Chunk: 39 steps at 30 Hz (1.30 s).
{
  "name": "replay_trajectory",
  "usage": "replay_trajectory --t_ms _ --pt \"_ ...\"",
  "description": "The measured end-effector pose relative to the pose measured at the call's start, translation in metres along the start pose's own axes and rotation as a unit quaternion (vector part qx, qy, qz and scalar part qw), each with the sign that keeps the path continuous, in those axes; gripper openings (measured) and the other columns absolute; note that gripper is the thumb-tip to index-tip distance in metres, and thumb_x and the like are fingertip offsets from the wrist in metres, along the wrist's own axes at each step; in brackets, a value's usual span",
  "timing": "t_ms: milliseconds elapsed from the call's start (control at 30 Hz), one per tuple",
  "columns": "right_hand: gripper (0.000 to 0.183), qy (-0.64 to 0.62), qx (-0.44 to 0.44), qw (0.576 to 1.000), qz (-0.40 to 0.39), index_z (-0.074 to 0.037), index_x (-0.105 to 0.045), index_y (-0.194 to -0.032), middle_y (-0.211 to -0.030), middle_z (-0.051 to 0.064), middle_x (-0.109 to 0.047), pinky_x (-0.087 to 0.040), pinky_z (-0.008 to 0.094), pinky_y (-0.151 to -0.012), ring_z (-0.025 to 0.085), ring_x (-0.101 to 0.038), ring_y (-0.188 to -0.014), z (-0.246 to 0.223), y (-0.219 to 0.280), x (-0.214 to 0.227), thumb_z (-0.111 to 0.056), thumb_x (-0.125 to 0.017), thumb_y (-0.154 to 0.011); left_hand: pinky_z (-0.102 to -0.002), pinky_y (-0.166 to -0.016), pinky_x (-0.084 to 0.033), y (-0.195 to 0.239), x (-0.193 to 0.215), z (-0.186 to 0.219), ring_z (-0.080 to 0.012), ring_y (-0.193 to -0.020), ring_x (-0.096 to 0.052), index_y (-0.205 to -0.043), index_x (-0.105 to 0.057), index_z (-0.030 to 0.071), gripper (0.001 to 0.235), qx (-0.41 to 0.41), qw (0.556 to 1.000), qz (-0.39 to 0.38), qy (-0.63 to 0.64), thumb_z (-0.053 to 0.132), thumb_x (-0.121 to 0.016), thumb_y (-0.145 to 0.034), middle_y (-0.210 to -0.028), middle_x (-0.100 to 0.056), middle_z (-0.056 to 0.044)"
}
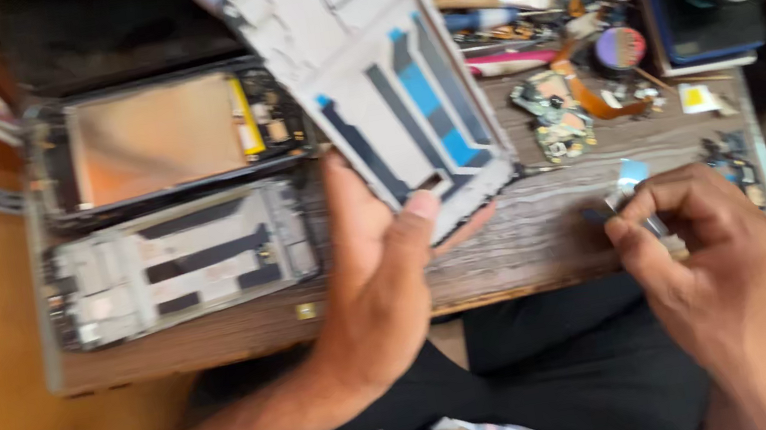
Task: The person removes blue adhesive strips from the interior frame of a disassembled smartphone, then places a small circuit board into the frame and secures it with a metal bracket. The work is performed on a cluttered workbench with tools and other phone parts visible.
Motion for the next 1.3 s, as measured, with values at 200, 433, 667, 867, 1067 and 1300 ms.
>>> replay_trajectory --t_ms 200,433,667,867,1067,1300 --pt "0.012 0.05 -0.077 0.994 -0.067 0.0 -0.069 -0.09 -0.089 0.003 -0.068 -0.047 0.026 -0.057 0.009 -0.06 -0.07 0.025 -0.01 0.002 -0.006 -0.078 -0.085 -0.05 -0.101 -0.064 -0.006 0.003 -0.001 -0.0308 -0.125 -0.064 -0.153 -0.021 0.005 0.052 0.032 0.999 0.011 0.024 0.002 -0.037 -0.104 -0.145 -0.053 -0.022" --pt "0.014 0.181 -0.007 0.983 0.008 -0.004 -0.077 -0.097 -0.09 0.007 -0.068 -0.05 0.028 -0.062 0.015 -0.065 -0.069 -0.01 -0.007 0.003 -0.007 -0.083 -0.085 -0.044 -0.095 -0.064 -0.002 0.006 -0.007 -0.0258 -0.12 -0.066 -0.15 -0.027 0.004 0.046 0.047 0.998 0.012 0.033 0.006 -0.039 -0.105 -0.139 -0.057 -0.019" --pt "0.012 0.095 0.094 0.99 0.043 -0.001 -0.076 -0.105 -0.099 0.007 -0.07 -0.054 0.029 -0.075 0.014 -0.066 -0.08 -0.023 0.005 0.022 -0.003 -0.078 -0.093 -0.033 -0.115 -0.049 -0.004 0.008 -0.002 -0.0147 -0.127 -0.057 -0.149 -0.038 -0.004 0.04 -0.046 0.998 0.01 -0.049 0.01 -0.051 -0.114 -0.139 -0.059 -0.014" --pt "0.015 0.023 0.071 0.993 0.086 -0.003 -0.075 -0.105 -0.099 0.007 -0.07 -0.053 0.031 -0.074 0.018 -0.067 -0.083 -0.024 0.026 0.037 -0.002 -0.077 -0.09 -0.031 -0.111 -0.049 -0.004 0.018 0.0 -0.0139 -0.122 -0.06 -0.149 -0.037 -0.005 0.042 -0.063 0.995 0.042 -0.069 0.009 -0.053 -0.112 -0.135 -0.061 -0.013" --pt "0.019 -0.029 0.09 0.981 0.166 -0.006 -0.074 -0.105 -0.099 0.007 -0.069 -0.053 0.033 -0.073 0.021 -0.067 -0.085 -0.057 0.017 0.034 -0.002 -0.076 -0.087 -0.032 -0.109 -0.052 -0.006 0.017 0.013 -0.0148 -0.121 -0.061 -0.155 -0.035 -0.004 0.05 -0.062 0.995 0.057 -0.047 0.006 -0.052 -0.109 -0.133 -0.061 -0.014" --pt "0.03 0.085 0.218 0.971 -0.055 -0.011 -0.075 -0.109 -0.101 0.006 -0.068 -0.053 0.038 -0.076 0.028 -0.067 -0.092 -0.079 -0.001 -0.044 0.002 -0.073 -0.082 -0.035 -0.078 -0.063 -0.007 0.017 0.014 -0.0175 -0.096 -0.067 -0.153 -0.03 0.001 0.051 -0.061 0.996 0.068 0.022 0.005 -0.049 -0.106 -0.123 -0.063 -0.014"
Point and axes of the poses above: each hand's wrist, its own y-axis away from the middle knuckle, its own x-axis out of the back of the hand, z = x × y, the point moved 8 cm from there along -y, towards the middle knuckle
